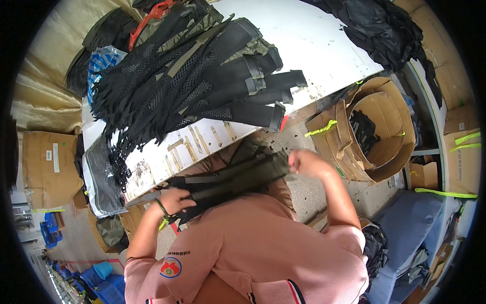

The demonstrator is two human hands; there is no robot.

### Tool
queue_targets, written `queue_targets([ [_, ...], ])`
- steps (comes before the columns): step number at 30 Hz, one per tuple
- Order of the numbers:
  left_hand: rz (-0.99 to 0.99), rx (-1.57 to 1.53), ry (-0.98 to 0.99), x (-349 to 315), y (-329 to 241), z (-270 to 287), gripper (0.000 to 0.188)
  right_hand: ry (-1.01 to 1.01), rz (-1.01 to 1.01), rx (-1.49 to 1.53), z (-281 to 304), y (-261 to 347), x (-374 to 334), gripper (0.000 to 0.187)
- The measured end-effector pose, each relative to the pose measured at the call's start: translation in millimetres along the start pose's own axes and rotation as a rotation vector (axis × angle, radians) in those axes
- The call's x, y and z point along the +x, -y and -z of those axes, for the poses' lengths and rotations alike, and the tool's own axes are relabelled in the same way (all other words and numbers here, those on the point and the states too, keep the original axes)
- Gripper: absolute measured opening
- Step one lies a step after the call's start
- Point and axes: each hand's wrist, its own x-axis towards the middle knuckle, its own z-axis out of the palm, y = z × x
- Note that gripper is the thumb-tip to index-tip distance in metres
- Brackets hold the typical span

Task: The recorder is inspecting and sorting garment straps/components at a manufacturing workbench.

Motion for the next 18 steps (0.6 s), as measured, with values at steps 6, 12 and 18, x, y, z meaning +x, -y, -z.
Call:
queue_targets([
  [6, 0.032, 0.607, 0.001, 9, -9, -6, 0.042, -0.498, 0.419, 0.011, 26, 73, 70, 0.011],
  [12, -0.400, 0.223, -0.803, 41, -69, 54, 0.016, -0.511, 0.406, 0.595, 106, 207, 187, 0.041],
  [18, -0.687, 0.026, -1.180, 50, -95, 73, 0.011, -0.407, 0.476, 0.925, 106, 237, 225, 0.027],
])
